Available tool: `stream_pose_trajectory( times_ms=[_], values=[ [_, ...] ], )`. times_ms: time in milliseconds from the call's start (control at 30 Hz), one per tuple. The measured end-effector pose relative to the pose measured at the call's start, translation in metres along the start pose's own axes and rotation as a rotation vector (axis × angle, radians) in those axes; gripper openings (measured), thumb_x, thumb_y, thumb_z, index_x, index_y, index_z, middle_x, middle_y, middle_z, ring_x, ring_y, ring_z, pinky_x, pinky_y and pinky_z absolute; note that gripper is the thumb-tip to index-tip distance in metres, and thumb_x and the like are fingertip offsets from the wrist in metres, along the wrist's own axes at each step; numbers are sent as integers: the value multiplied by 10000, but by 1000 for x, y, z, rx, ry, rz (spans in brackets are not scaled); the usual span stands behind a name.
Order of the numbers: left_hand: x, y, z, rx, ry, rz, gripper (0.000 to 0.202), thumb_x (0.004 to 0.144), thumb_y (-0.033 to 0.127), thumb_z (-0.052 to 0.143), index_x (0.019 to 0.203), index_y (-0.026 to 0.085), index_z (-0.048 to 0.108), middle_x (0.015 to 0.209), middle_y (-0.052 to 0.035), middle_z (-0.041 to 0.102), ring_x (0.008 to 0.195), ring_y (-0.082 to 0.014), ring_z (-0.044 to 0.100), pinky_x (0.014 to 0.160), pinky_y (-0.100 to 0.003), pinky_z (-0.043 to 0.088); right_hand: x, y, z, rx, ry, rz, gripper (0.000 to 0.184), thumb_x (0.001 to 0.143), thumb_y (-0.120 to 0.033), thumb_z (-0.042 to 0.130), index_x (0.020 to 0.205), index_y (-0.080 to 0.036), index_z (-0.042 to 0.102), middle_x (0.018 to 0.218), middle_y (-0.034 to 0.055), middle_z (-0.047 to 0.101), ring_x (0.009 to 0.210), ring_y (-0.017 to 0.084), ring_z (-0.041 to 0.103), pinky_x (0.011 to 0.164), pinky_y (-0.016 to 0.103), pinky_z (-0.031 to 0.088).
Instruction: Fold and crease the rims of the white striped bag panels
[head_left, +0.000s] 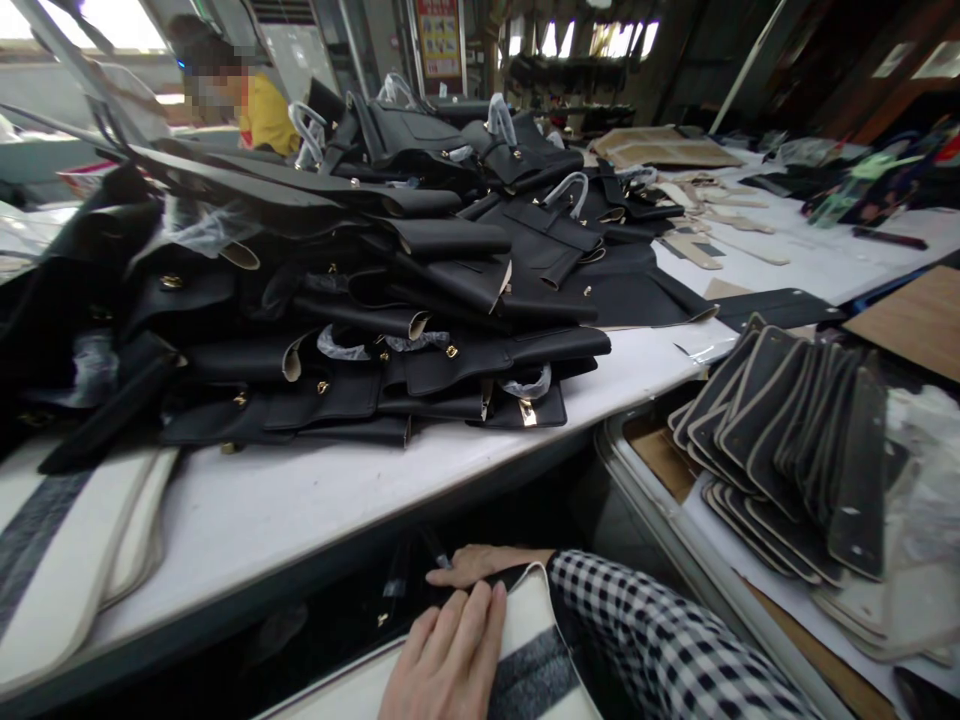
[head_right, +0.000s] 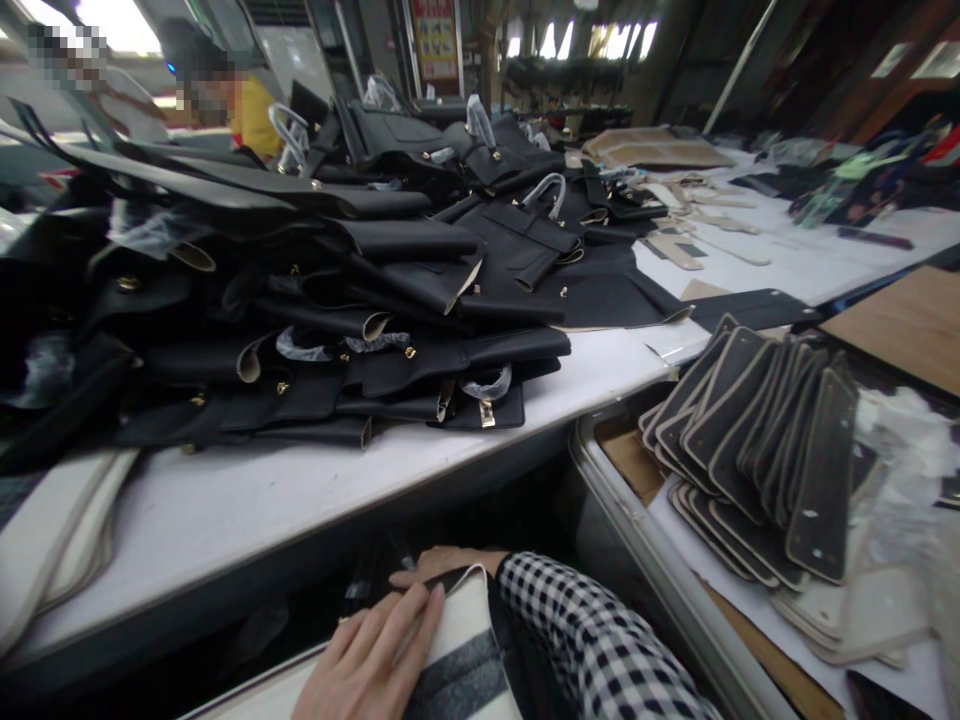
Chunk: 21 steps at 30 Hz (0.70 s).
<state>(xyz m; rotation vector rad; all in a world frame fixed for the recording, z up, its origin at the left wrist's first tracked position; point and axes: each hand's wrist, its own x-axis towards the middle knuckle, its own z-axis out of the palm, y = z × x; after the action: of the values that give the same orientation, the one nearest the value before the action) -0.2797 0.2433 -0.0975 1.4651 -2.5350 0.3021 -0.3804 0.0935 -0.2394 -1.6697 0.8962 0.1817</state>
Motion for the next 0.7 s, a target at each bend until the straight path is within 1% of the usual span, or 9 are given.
stream_pose_trajectory(
  times_ms=[100,167,267,333,400,433,500,600,700],
  values=[
    [2,3,-3,-26,-60,-16,540,861,109,426,1393,186,484,1331,-58,543,1147,-217,478,944,-326,374,0,-9,-7,-72,-51,94,521,708,-589,709,426,-230,459,415,-43,375,711,289,632,784,456,468],
    [5,6,-6,-43,-101,-39,517,891,132,402,1402,161,468,1358,-69,524,1161,-229,466,955,-345,366,-5,-25,-17,-85,-53,114,541,729,-612,685,427,-226,454,443,-38,385,762,279,631,823,432,459],
    [11,11,-12,-86,-86,-70,477,933,249,413,1388,117,473,1353,-98,526,1136,-261,467,944,-388,369,-23,-64,-35,-48,-67,95,557,838,-643,546,514,-190,559,541,1,530,735,226,618,797,380,472],
    [15,13,-19,-168,-93,-114,521,911,336,489,1382,115,474,1331,-110,533,1109,-266,478,935,-404,377,-40,-95,-42,9,-95,64,609,916,-653,377,721,-160,676,727,53,671,707,190,619,716,337,487],
    [19,13,-28,-323,-113,-208,512,870,345,557,1354,186,500,1293,-77,544,1115,-247,475,960,-401,365,-60,-121,-43,87,-90,38,643,940,-654,304,917,-151,704,887,86,720,721,175,630,674,307,489],
    [20,11,-34,-418,-117,-274,443,858,309,571,1295,243,544,1263,-39,553,1128,-227,468,975,-388,351,-69,-132,-41,125,-64,35,639,942,-650,311,947,-146,704,913,95,724,735,173,633,675,299,487],
    [17,4,-45,-577,-66,-412,327,822,182,550,1119,301,618,1165,26,579,1112,-184,463,964,-357,333,-82,-144,-34,177,4,40,614,950,-625,350,888,-130,709,872,95,719,741,166,627,694,288,474],
    [4,-16,-57,-625,-6,-614,350,712,70,494,972,260,631,1039,34,599,1012,-168,479,882,-350,335,-89,-147,-24,168,41,71,626,975,-596,310,822,-126,694,779,75,693,665,143,585,643,275,433],
    [-11,-41,-63,-584,-71,-766,279,667,129,513,894,231,640,942,13,611,931,-186,517,817,-359,340,-88,-145,-20,162,27,113,637,979,-608,263,960,-123,675,824,85,704,625,127,562,604,262,394]
  ],
)
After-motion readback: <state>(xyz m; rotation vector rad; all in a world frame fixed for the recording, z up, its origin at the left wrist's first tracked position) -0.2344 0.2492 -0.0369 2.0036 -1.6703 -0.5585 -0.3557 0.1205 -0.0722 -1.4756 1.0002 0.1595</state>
